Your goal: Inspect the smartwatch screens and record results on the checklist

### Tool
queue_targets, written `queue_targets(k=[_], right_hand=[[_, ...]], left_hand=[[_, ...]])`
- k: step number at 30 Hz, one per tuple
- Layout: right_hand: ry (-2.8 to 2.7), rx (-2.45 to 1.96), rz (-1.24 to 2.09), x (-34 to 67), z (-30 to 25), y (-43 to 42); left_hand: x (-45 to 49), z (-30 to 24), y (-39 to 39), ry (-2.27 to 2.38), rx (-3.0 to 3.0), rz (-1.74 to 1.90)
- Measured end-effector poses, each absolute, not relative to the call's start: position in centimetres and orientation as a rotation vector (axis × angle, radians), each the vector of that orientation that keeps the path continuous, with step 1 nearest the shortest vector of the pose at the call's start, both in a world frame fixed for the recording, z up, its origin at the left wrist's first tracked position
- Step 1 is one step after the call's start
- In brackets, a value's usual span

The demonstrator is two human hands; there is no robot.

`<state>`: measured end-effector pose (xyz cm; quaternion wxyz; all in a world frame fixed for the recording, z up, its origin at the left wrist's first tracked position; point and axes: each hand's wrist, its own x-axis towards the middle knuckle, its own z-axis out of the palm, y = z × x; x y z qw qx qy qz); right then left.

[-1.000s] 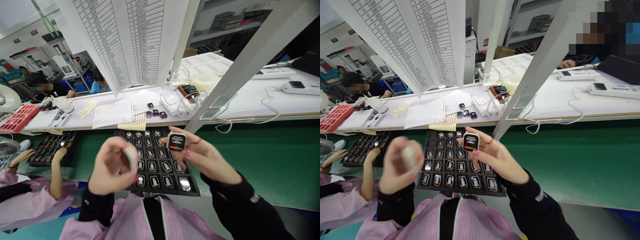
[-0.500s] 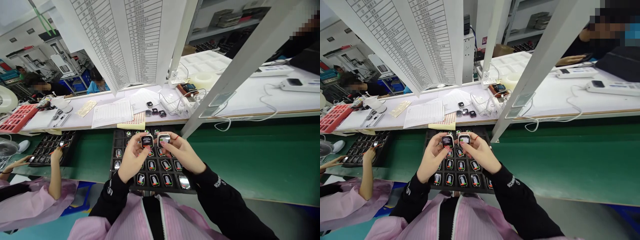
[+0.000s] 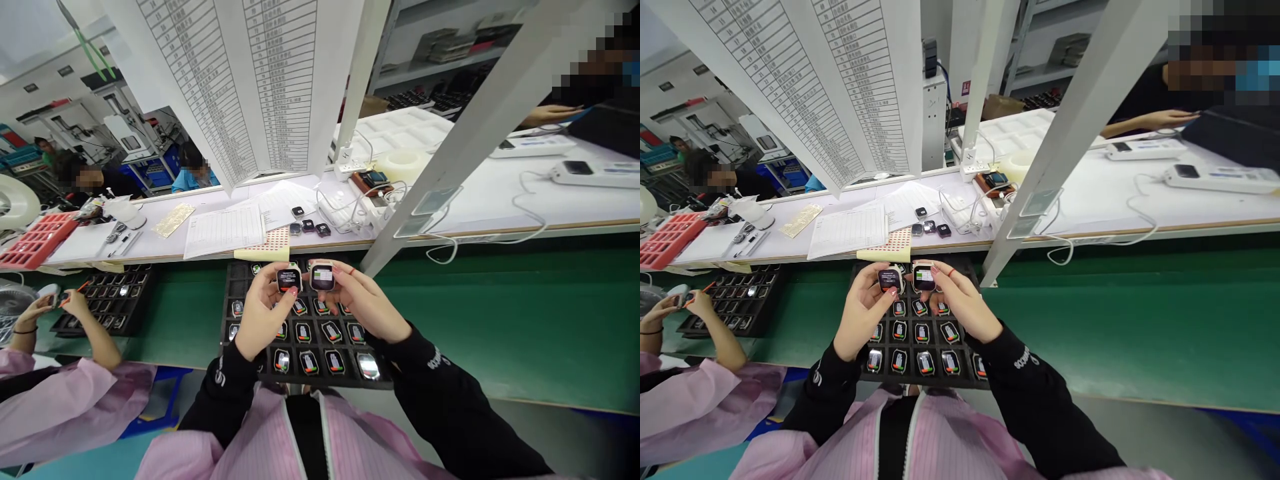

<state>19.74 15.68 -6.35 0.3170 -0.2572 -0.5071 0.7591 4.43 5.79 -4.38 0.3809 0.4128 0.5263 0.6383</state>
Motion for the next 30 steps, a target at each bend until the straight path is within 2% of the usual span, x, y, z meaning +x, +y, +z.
queue_targets(k=[30], right_hand=[[-1.386, -0.64, 1.948, 19.6, -4.3, 16.7]], left_hand=[[3.7, -2.6, 6.3, 1.375, 1.143, 1.661]])
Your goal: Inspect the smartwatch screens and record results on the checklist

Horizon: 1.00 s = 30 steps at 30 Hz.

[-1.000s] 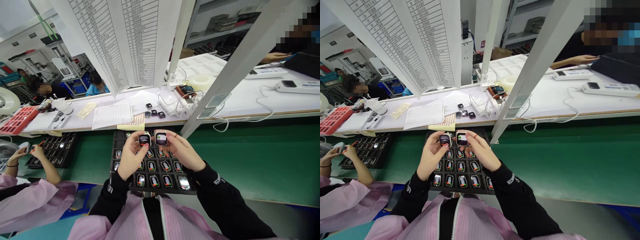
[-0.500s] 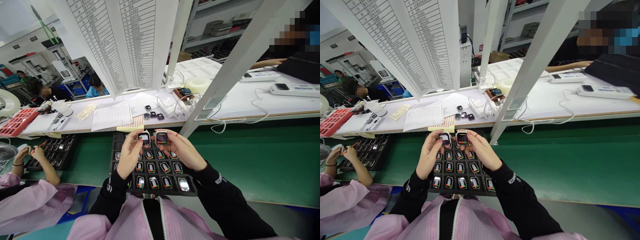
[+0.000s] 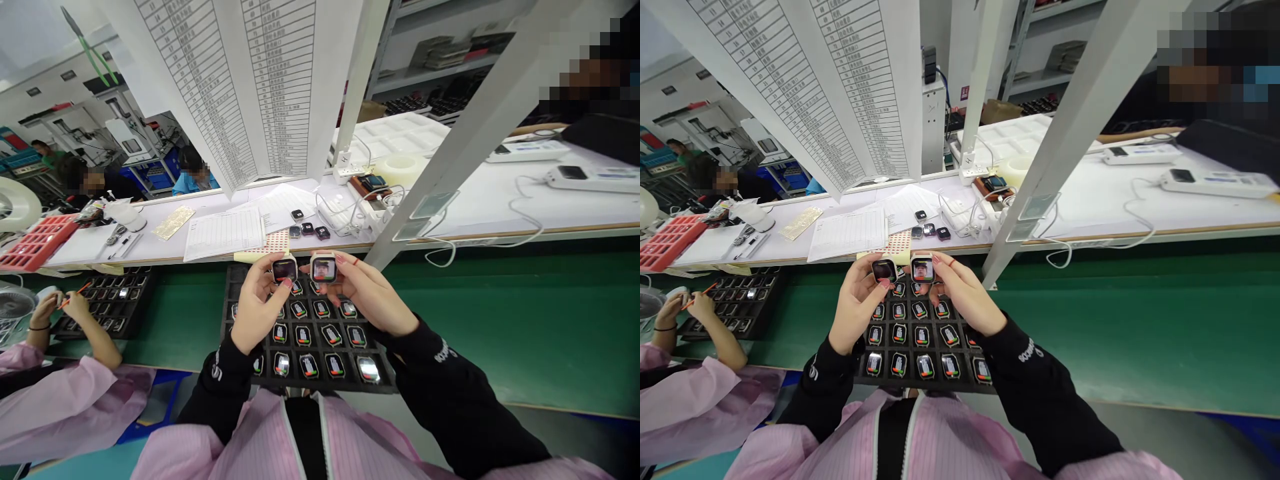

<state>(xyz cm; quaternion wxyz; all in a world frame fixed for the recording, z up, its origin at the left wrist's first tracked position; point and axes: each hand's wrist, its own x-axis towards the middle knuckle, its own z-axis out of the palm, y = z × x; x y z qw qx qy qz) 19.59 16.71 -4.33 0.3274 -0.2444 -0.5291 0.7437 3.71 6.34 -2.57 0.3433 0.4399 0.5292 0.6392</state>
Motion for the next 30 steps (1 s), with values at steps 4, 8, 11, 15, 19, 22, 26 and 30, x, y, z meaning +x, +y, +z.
queue_targets(k=[4, 8, 11, 15, 19, 22, 26, 30], right_hand=[[-1.424, -0.643, 1.93, 19.76, -4.33, 16.63], [-1.501, -0.57, 1.931, 20.02, -4.2, 16.51], [-1.55, -0.512, 1.92, 20.04, -4.24, 16.45], [-1.562, -0.515, 1.882, 19.92, -4.4, 16.34], [-1.578, -0.518, 1.869, 19.98, -4.55, 16.25], [-1.566, -0.515, 1.874, 20.1, -4.63, 16.21], [-1.545, -0.529, 1.873, 20.14, -4.62, 16.14], [-1.535, -0.547, 1.86, 20.07, -4.65, 16.07]], left_hand=[[3.68, -2.56, 6.44, 1.385, 1.148, 1.661], [3.62, -2.57, 6.66, 1.39, 1.17, 1.667], [3.58, -2.58, 6.81, 1.394, 1.175, 1.667], [3.61, -2.56, 6.87, 1.392, 1.186, 1.674], [3.68, -2.55, 6.78, 1.404, 1.182, 1.664], [3.68, -2.72, 6.72, 1.409, 1.181, 1.667], [3.63, -3.04, 6.72, 1.403, 1.175, 1.707], [3.6, -3.04, 6.72, 1.393, 1.174, 1.707]])
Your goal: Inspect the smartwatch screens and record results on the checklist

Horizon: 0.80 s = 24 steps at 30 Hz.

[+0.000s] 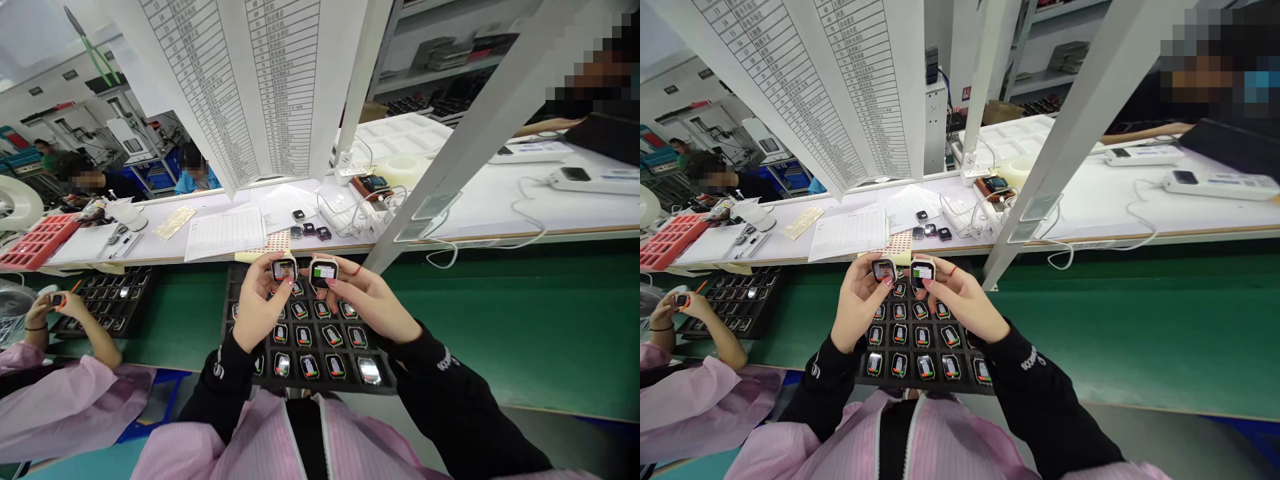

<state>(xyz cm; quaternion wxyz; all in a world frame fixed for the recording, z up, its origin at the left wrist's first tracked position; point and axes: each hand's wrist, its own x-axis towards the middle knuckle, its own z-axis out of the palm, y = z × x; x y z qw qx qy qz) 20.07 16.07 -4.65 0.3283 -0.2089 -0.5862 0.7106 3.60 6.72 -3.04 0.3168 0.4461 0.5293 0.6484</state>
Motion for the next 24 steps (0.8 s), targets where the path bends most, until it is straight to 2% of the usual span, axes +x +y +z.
queue_targets(k=[24], right_hand=[[-1.452, -0.631, 1.867, 19.65, -5.34, 16.0]], left_hand=[[3.56, -3.21, 6.44, 1.399, 1.143, 1.681]])
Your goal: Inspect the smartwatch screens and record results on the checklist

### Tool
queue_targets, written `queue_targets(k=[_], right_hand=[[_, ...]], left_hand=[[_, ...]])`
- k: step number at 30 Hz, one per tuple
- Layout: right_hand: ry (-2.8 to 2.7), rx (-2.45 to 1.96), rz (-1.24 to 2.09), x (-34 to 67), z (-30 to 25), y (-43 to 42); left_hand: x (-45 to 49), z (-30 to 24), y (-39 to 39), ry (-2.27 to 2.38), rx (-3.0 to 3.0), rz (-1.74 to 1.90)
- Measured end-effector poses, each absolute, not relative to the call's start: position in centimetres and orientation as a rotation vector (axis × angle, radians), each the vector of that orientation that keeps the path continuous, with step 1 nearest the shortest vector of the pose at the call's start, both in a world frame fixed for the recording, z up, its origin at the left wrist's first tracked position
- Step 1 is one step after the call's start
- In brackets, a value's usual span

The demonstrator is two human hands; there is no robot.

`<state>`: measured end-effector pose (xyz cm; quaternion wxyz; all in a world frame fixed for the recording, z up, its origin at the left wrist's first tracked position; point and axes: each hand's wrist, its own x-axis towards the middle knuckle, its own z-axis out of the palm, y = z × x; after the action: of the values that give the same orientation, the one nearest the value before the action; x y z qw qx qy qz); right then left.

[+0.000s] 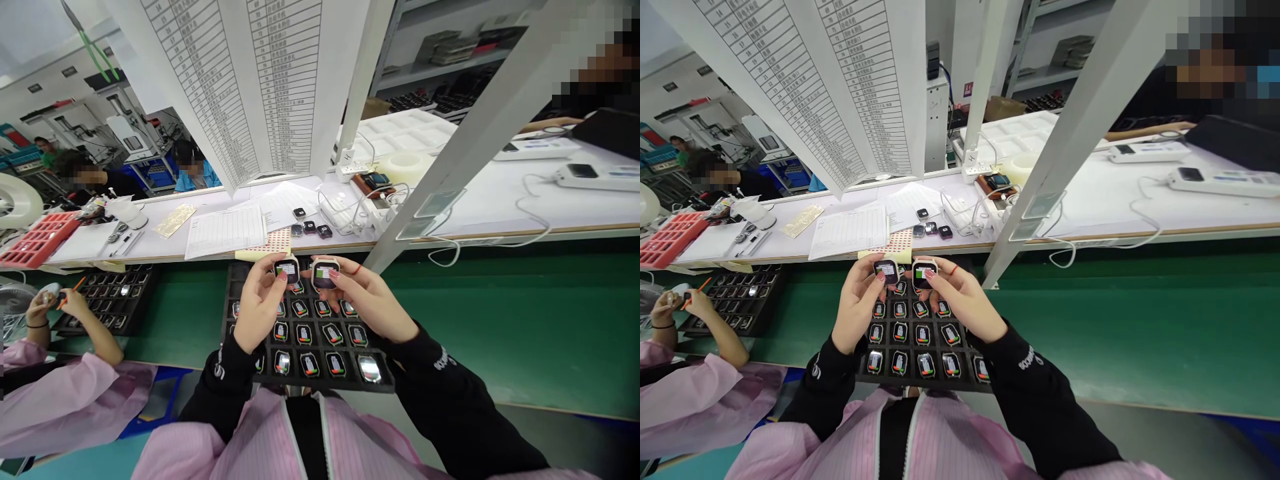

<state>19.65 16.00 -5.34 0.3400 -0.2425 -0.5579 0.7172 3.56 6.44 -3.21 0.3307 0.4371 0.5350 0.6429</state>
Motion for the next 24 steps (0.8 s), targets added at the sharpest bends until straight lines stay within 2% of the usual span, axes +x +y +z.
queue_targets(k=[24], right_hand=[[-1.493, -0.555, 1.868, 19.8, -6.4, 16.2]], left_hand=[[3.6, -3.8, 5.8, 1.373, 1.084, 1.669]])
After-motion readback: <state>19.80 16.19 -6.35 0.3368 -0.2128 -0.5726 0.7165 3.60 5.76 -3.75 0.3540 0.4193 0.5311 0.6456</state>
